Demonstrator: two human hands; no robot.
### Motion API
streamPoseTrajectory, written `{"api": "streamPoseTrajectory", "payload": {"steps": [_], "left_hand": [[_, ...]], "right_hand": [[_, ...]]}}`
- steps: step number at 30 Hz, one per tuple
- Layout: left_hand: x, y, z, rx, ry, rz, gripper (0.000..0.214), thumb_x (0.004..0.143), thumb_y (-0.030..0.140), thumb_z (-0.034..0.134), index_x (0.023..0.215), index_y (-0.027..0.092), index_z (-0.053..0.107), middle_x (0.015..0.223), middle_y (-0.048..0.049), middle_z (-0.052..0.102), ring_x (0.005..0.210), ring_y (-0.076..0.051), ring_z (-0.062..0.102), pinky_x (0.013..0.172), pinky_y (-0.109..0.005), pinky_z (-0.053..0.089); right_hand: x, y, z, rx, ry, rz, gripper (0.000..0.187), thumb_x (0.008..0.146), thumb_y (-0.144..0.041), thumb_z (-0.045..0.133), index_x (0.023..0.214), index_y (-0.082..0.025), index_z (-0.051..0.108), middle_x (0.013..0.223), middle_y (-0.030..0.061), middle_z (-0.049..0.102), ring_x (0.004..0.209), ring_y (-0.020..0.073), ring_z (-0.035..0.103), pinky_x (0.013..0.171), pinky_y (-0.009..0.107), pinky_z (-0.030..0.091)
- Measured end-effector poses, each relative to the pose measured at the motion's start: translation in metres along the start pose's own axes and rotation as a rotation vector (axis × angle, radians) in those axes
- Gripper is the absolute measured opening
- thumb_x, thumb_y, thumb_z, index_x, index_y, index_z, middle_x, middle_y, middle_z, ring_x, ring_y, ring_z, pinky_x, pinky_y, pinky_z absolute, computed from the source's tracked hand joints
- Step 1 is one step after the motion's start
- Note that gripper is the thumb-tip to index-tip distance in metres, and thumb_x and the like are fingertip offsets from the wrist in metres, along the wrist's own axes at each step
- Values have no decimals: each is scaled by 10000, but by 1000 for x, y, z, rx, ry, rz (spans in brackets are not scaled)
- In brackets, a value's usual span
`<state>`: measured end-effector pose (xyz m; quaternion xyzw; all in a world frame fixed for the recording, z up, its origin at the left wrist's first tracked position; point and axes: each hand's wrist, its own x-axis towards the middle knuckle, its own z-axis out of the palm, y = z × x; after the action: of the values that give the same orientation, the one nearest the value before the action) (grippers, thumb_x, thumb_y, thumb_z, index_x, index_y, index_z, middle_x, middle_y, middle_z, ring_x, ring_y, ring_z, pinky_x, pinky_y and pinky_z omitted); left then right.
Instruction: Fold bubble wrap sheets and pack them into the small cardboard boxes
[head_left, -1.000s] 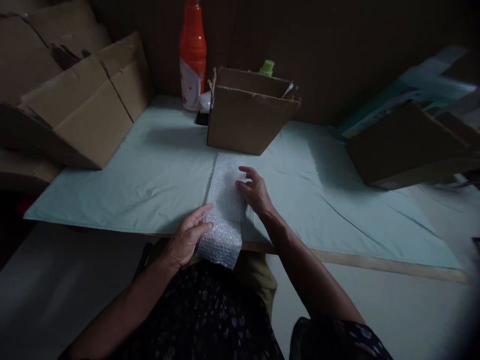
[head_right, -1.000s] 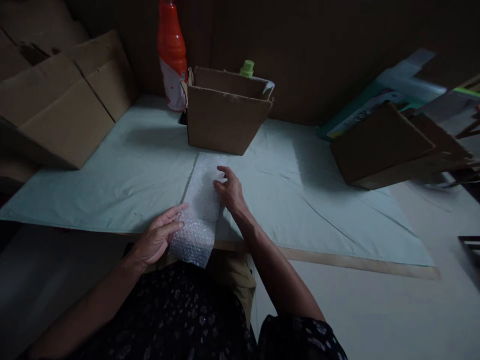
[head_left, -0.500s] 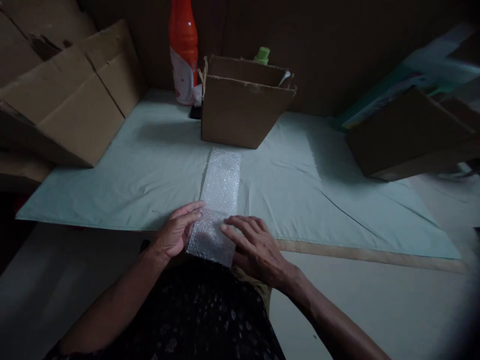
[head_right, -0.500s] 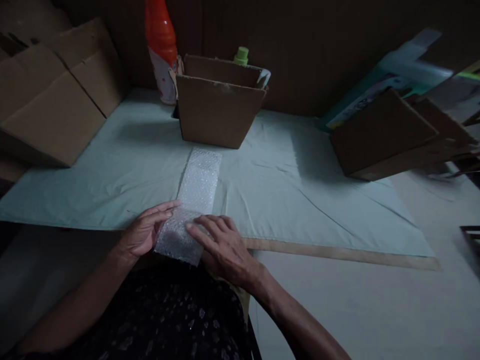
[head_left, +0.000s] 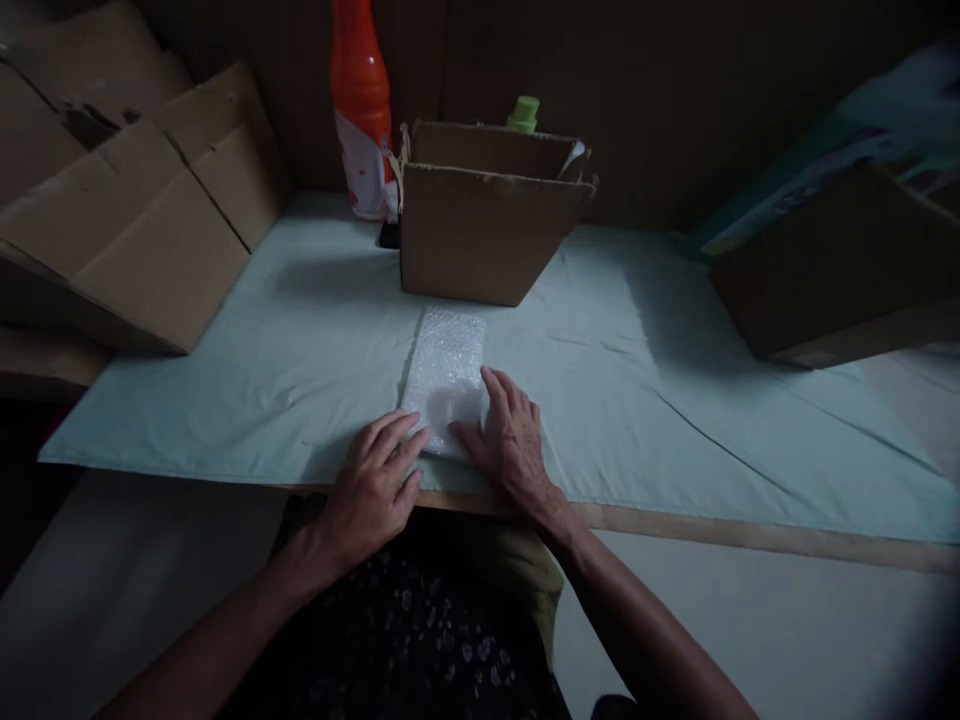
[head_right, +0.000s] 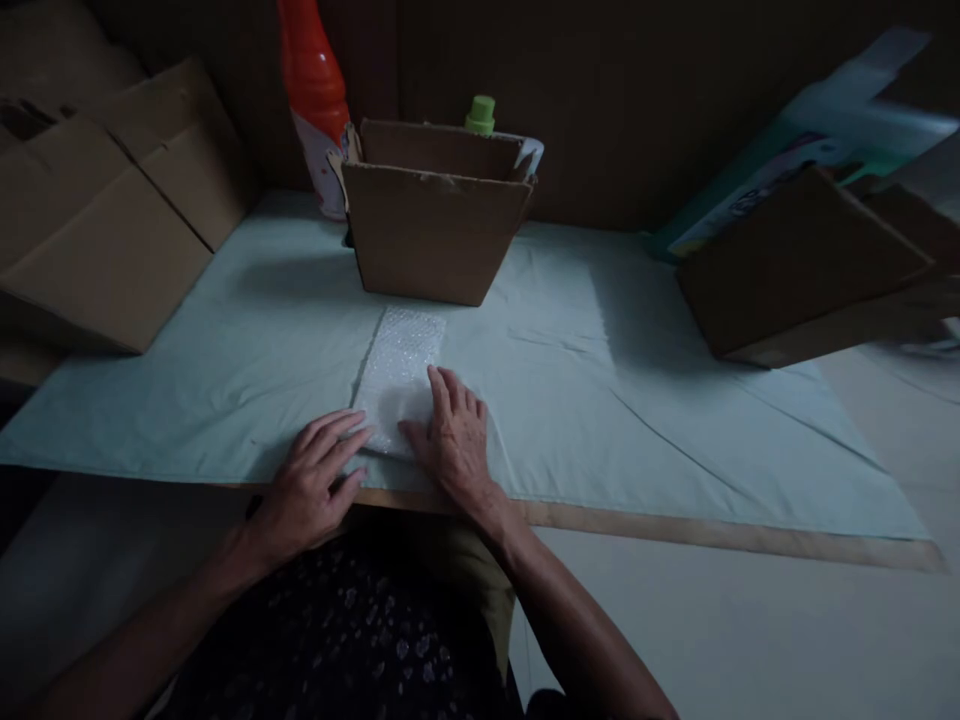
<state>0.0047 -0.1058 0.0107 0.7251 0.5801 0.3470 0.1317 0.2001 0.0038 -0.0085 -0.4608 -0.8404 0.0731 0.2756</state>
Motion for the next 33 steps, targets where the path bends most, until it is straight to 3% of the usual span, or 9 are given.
{"api": "streamPoseTrajectory", "payload": {"steps": [6, 10, 13, 16, 20, 23, 26, 29, 33], "left_hand": [[17, -16, 9, 212, -101, 96, 413, 908, 83, 523, 1289, 182, 650, 1239, -132, 664, 1203, -293, 544, 1052, -474, 476], [26, -25, 10, 149, -88, 112, 380, 888, 68, 516, 1175, 219, 716, 1230, -117, 686, 1198, -290, 557, 1041, -479, 468], [31, -22, 7, 50, -108, 64, 340, 912, 109, 495, 1107, 233, 743, 1083, -91, 739, 1071, -267, 612, 970, -451, 488], [32, -17, 2, -51, -156, -7, 313, 944, 178, 490, 1124, 241, 738, 973, -66, 760, 936, -241, 650, 900, -408, 501], [38, -16, 6, -130, -127, -124, 296, 915, 213, 552, 1148, 222, 734, 1068, -90, 764, 969, -264, 682, 908, -400, 510], [45, -20, 14, -76, -115, -168, 325, 907, 207, 554, 1185, 179, 721, 1078, -123, 740, 989, -280, 677, 914, -406, 514], [45, -20, 15, 14, -44, -138, 312, 922, 218, 549, 1182, 173, 716, 1120, -137, 696, 1048, -291, 644, 956, -429, 499], [35, -17, 6, 20, 14, -9, 290, 919, 265, 610, 1183, 198, 712, 1229, -130, 667, 1172, -300, 589, 1043, -452, 454], [24, -14, -7, -48, -83, 113, 328, 921, 192, 583, 1231, 213, 688, 1129, -92, 723, 1107, -265, 617, 1016, -430, 461]], "right_hand": [[-20, 2, -32, 92, -139, -234, 493, 888, -383, 691, 1332, -204, 573, 1371, 152, 629, 1207, 319, 583, 952, 470, 458], [-19, -8, -30, 55, -243, -330, 321, 926, -257, 639, 1242, -196, 646, 1319, 123, 686, 1196, 298, 601, 963, 466, 438], [-15, -10, -24, 103, -219, -285, 224, 974, -145, 531, 1126, -203, 685, 1058, 76, 778, 942, 230, 684, 860, 406, 459], [-19, -10, -29, 209, -231, -210, 239, 981, -146, 520, 1161, -209, 664, 933, 45, 780, 806, 202, 688, 787, 364, 481], [-31, -13, -42, 125, -137, -166, 262, 961, -201, 567, 1214, -208, 634, 1112, 101, 742, 949, 251, 672, 799, 394, 489], [-34, -19, -42, 16, -119, -265, 303, 931, -247, 628, 1229, -191, 630, 1222, 139, 700, 1064, 294, 632, 861, 442, 471], [-26, -21, -34, -39, -191, -334, 278, 949, -230, 607, 1224, -202, 637, 1259, 123, 700, 1133, 297, 612, 909, 458, 449], [-18, -19, -28, -2, -213, -273, 224, 990, -192, 540, 1176, -219, 661, 1140, 85, 754, 1018, 261, 658, 864, 433, 450], [-15, -15, -33, 199, -277, -196, 266, 983, -194, 554, 1232, -216, 643, 1026, 64, 776, 890, 229, 687, 827, 389, 478]]}}
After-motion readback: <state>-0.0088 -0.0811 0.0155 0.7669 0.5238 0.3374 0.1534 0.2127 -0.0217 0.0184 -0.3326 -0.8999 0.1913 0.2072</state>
